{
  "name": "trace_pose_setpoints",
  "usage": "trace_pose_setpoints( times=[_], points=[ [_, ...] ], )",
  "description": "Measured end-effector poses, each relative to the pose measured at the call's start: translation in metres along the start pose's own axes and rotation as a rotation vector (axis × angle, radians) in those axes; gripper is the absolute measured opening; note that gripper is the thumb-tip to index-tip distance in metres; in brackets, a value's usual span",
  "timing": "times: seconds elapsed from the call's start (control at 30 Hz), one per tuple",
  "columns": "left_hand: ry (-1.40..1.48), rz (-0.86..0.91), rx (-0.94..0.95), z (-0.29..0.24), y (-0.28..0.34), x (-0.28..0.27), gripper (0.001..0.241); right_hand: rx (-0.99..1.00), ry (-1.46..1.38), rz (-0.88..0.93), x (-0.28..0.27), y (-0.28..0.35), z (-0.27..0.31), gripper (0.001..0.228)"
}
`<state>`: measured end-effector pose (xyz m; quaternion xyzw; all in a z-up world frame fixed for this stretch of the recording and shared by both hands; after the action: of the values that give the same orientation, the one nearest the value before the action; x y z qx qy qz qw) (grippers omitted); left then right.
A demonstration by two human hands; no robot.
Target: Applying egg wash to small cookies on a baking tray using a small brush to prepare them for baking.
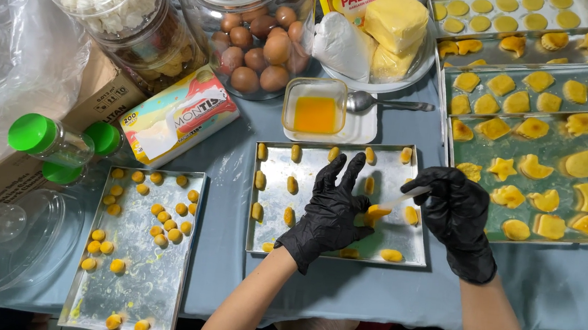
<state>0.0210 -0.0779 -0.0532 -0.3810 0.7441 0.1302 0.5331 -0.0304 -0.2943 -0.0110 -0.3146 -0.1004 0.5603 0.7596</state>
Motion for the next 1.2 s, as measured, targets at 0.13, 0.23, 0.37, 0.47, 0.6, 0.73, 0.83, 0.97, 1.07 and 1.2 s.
trace_pose_setpoints(
  times=[0.13,0.23,0.37,0.47,0.6,0.73,0.83,0.97,1.07,1.2],
  points=[
    [0.002,0.0,-0.004,-0.001,0.0,-0.001,0.045,-0.112,0.387,-0.154,-0.002,-0.003,-0.008,0.012],
    [0.002,0.002,-0.002,-0.001,-0.001,-0.002,0.045,0.303,-0.488,-0.018,0.0,0.001,-0.022,0.014],
    [-0.003,-0.001,-0.001,-0.003,0.001,-0.005,0.045,0.299,-0.345,0.114,-0.006,0.009,-0.041,0.023],
    [-0.002,-0.001,-0.005,-0.003,0.0,-0.005,0.045,0.22,-0.097,0.136,-0.004,0.004,-0.029,0.023],
    [-0.001,0.004,-0.009,-0.003,0.001,-0.006,0.045,0.169,-0.023,0.111,0.004,0.001,-0.01,0.016],
    [-0.002,0.003,-0.012,-0.005,0.001,-0.006,0.045,0.151,-0.013,0.095,-0.001,0.005,-0.025,0.019],
    [-0.001,0.006,-0.016,-0.004,0.001,-0.007,0.045,0.15,0.043,0.133,0.007,0.002,-0.015,0.018],
    [0.0,0.011,-0.02,-0.004,0.004,-0.007,0.045,0.222,-0.147,0.032,0.004,-0.004,-0.004,0.016],
    [0.002,0.011,-0.024,-0.002,0.005,-0.006,0.045,-0.009,0.048,-0.075,0.003,-0.019,0.023,0.028],
    [-0.008,-0.036,0.017,0.0,0.007,-0.001,0.05,0.022,0.185,-0.258,0.006,-0.031,0.044,0.029]
  ],
)
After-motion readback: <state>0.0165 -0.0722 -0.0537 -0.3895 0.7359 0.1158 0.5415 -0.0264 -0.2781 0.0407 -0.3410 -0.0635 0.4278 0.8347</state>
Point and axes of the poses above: each hand's wrist, its own y-axis away from the middle knuckle, its own x-axis out of the palm, z = x × y, the point moved 1 cm from there along -y, towards the middle knuckle, and after that the axes turned 4 degrees about -x, right-handed, at the moved point
